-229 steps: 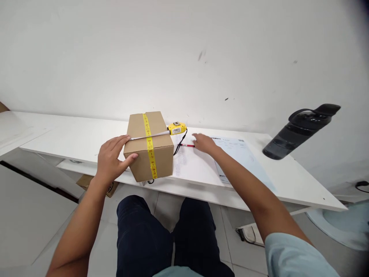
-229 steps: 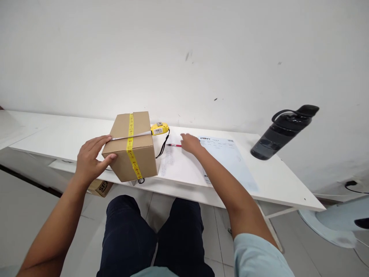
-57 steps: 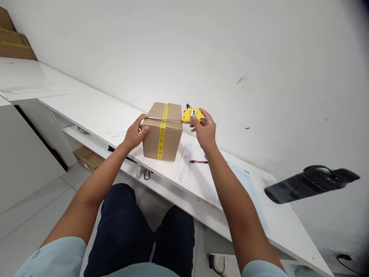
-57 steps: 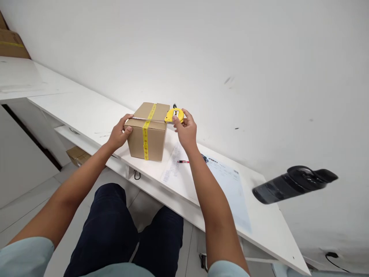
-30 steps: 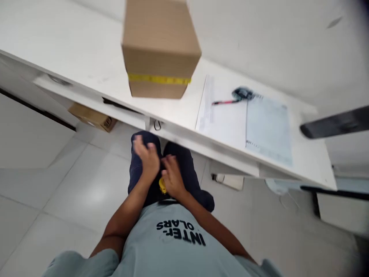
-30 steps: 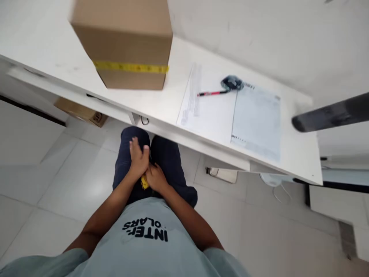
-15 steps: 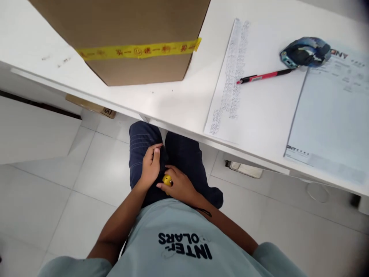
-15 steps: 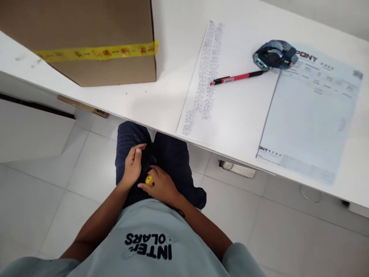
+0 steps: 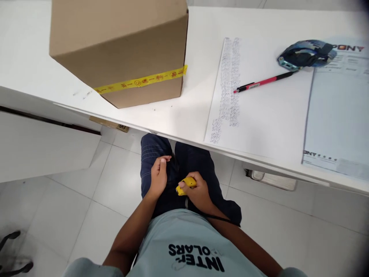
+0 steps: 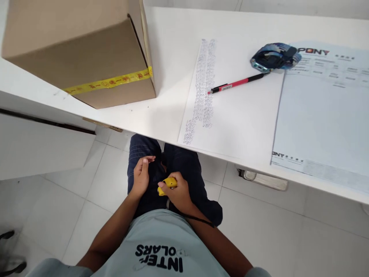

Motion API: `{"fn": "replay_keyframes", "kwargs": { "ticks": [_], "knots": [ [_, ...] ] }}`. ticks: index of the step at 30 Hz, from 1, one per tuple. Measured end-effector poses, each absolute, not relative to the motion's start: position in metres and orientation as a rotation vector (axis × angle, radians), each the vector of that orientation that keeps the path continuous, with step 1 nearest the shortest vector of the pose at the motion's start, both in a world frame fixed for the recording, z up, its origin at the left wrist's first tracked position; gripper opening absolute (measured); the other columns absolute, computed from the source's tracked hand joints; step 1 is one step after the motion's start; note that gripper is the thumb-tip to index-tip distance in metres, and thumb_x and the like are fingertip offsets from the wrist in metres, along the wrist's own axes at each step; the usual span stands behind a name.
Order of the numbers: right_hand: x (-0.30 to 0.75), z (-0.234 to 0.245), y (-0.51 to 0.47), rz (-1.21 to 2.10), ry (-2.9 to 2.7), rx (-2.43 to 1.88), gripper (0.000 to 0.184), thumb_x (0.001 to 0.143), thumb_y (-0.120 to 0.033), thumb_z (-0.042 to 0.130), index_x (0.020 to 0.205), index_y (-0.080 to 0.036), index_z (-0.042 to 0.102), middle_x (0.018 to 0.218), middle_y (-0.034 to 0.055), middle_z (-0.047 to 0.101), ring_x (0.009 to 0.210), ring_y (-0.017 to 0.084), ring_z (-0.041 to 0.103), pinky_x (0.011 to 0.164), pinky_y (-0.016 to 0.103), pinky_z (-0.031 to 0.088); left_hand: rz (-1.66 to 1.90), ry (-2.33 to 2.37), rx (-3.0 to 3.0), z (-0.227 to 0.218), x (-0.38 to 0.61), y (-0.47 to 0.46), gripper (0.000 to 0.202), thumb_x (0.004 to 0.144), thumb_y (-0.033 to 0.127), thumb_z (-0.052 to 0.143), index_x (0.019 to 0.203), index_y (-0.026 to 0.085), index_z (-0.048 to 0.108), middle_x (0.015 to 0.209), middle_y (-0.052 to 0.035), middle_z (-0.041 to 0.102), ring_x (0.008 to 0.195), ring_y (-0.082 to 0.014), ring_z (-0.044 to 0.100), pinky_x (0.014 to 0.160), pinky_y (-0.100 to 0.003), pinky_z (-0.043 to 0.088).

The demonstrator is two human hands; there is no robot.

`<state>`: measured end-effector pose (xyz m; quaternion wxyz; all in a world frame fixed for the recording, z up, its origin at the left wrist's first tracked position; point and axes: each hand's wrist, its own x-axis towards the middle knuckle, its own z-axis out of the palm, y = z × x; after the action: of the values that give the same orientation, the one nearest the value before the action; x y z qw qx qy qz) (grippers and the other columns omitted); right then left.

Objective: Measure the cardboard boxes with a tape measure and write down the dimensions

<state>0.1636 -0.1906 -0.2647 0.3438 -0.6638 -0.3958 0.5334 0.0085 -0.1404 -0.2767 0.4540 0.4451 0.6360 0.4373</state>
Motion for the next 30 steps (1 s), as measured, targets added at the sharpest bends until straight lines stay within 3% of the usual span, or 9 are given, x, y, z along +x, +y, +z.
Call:
{"fn": "replay_keyframes", "kwargs": {
  "ticks": [6, 11, 14, 17, 20, 22, 26, 30],
  "knots": [
    [0.174, -0.273, -0.182, 1.369, -0.596, -1.714, 0.036, 0.068, -0.058, 0.075, 0.071, -0.025, 0.06, 0.063, -0.0022, 0.058, 0.057, 0.017, 0.053, 0.052, 0.03, 0.048, 1.063, 1.57, 1.124, -0.271, 0.01, -0.148, 0.049, 0.101, 0.06, 0.042, 0.102, 0.02, 0.071, 0.104, -0.0085, 0.074, 0.1, -0.0207, 0.066, 0.098, -0.04, 0.051],
    [0.179, -0.267, -0.187, 1.511, -0.355, -1.659, 0.047, 0.068, -0.072, 0.072, 0.076, -0.028, 0.057, 0.055, -0.0057, 0.053, 0.041, 0.017, 0.049, 0.041, 0.033, 0.046, 1.067, 1.56, 1.18, -0.264, 0.013, -0.161, 0.055, 0.099, 0.064, 0.041, 0.095, 0.022, 0.075, 0.097, -0.0091, 0.075, 0.094, -0.0228, 0.069, 0.092, -0.04, 0.054],
    [0.184, -0.246, -0.196, 1.669, -0.231, -1.471, 0.05, 0.064, -0.075, 0.076, 0.084, -0.03, 0.065, 0.071, 0.0013, 0.067, 0.056, 0.023, 0.066, 0.052, 0.041, 0.059, 1.119, 1.56, 1.191, -0.257, 0.013, -0.17, 0.056, 0.1, 0.064, 0.038, 0.094, 0.022, 0.075, 0.096, -0.0092, 0.076, 0.093, -0.0227, 0.07, 0.092, -0.04, 0.055],
    [0.188, -0.225, -0.205, 1.812, -0.347, -1.247, 0.054, 0.07, -0.077, 0.07, 0.106, -0.037, 0.07, 0.095, 0.007, 0.075, 0.079, 0.03, 0.076, 0.065, 0.05, 0.065, 1.202, 1.57, 1.172, -0.243, 0.011, -0.179, 0.058, 0.102, 0.062, 0.034, 0.095, 0.022, 0.075, 0.095, -0.0093, 0.076, 0.092, -0.0223, 0.071, 0.091, -0.039, 0.057],
    [0.177, -0.211, -0.204, 1.882, -0.526, -1.179, 0.043, 0.071, -0.069, 0.075, 0.104, -0.041, 0.072, 0.089, 0.0073, 0.076, 0.076, 0.03, 0.077, 0.061, 0.047, 0.066, 1.264, 1.57, 1.144, -0.225, 0.005, -0.188, 0.062, 0.102, 0.063, 0.03, 0.091, 0.021, 0.074, 0.089, -0.011, 0.075, 0.086, -0.0229, 0.071, 0.085, -0.04, 0.059],
    [0.162, -0.201, -0.198, 1.898, -0.603, -1.115, 0.042, 0.068, -0.065, 0.081, 0.095, -0.035, 0.072, 0.082, 0.007, 0.075, 0.07, 0.029, 0.075, 0.058, 0.046, 0.065, 1.283, 1.532, 1.133, -0.212, 0.002, -0.195, 0.061, 0.101, 0.066, 0.032, 0.091, 0.022, 0.073, 0.089, -0.0117, 0.074, 0.086, -0.0229, 0.07, 0.085, -0.04, 0.059],
    [0.144, -0.189, -0.177, 1.856, -0.606, -0.997, 0.054, 0.065, -0.062, 0.086, 0.1, -0.026, 0.065, 0.093, 0.0041, 0.075, 0.079, 0.024, 0.075, 0.066, 0.039, 0.066, 1.313, 1.384, 1.172, -0.198, -0.002, -0.2, 0.048, 0.094, 0.066, 0.052, 0.111, 0.024, 0.068, 0.108, -0.0092, 0.071, 0.103, -0.0233, 0.067, 0.098, -0.042, 0.055],
    [0.142, -0.179, -0.172, 1.785, -0.545, -0.95, 0.057, 0.066, -0.06, 0.087, 0.103, -0.025, 0.061, 0.092, 0.0017, 0.073, 0.08, 0.021, 0.073, 0.068, 0.035, 0.066, 1.357, 1.328, 1.763, -0.19, -0.006, -0.2, 0.05, 0.091, 0.046, 0.069, 0.135, 0.026, 0.057, 0.124, -0.0099, 0.067, 0.112, -0.0229, 0.066, 0.1, -0.041, 0.055]
  ]
}}
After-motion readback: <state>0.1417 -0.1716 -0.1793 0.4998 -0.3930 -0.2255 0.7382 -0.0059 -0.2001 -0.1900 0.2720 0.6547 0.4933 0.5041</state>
